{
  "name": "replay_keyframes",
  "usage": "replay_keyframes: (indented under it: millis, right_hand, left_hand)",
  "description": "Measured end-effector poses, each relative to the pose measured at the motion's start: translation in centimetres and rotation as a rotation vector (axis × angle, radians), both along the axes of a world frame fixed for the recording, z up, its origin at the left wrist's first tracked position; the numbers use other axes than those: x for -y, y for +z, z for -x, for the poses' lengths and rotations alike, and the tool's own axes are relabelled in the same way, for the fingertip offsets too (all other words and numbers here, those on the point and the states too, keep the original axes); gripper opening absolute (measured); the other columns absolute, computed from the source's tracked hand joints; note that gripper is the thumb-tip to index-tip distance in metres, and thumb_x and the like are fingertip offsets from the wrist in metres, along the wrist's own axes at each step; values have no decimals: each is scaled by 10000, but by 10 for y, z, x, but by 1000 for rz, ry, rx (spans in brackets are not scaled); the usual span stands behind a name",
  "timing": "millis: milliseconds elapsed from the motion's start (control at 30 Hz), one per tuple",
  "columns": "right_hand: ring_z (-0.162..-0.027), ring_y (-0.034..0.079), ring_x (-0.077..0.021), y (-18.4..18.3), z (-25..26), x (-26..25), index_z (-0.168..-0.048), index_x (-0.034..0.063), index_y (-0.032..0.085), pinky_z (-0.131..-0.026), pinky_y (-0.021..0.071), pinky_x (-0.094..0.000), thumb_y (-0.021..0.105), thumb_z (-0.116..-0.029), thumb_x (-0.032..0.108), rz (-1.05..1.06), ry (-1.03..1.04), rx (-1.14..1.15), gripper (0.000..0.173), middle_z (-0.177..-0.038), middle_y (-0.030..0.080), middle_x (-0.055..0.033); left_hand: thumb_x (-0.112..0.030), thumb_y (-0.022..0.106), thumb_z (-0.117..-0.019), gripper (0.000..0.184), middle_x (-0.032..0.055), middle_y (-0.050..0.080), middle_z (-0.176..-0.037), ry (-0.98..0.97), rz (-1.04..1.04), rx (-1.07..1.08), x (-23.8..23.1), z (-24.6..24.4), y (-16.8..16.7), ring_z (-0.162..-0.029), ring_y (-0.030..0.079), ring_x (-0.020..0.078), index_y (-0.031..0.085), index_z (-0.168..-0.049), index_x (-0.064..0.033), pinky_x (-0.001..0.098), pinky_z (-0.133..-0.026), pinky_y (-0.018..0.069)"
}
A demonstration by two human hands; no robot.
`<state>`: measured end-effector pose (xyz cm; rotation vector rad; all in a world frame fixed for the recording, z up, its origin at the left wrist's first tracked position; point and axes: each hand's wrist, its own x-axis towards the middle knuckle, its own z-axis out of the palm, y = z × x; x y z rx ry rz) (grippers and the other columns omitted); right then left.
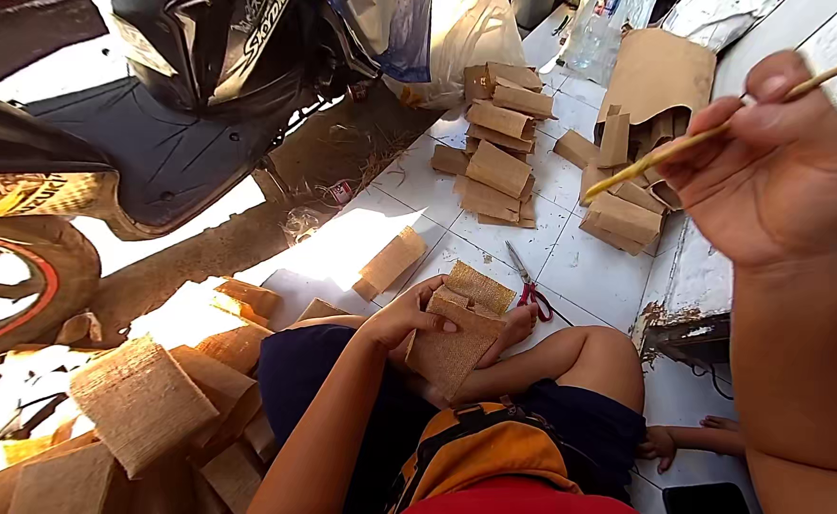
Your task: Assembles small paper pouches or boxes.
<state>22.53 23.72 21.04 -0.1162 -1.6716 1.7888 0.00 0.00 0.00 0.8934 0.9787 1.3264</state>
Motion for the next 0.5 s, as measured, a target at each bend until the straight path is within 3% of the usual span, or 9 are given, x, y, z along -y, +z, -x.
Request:
replay_keyframes:
  millis: [100,233,500]
  right_hand:
    - [-865,732,-110,-43,3,10,-930,239,578,-884,610,-342,472,-973,32,23,30,108,236,-874,741,46]
    - [-872,739,-132,-86,4,23,-948,187,541,-872,609,-339,491,-949,-16,77,26,201,208,-902,740,0]
    - [-840,742,-139,-107,5,23,-911,155,541,-856,612,-330,486,-945,-57,79,68,266,221,-867,741,-25]
  left_hand:
    - [-150,854,-712,633,-7,738,-1067,-16,-12,8,1,-3,6,-934,714,81,580,-1282,-162,262,-837,600]
    - [-148,841,-729,603,-28,738,-1071,-46,-43,15,1,-5,13,-937,712,66,590,-1277,-181,249,-832,598]
    - [-213,874,-743,622,-33,737,-1092,-121,-98,37,3,-4,11,-960,710,60,599,-1300,-186,248,-848,596]
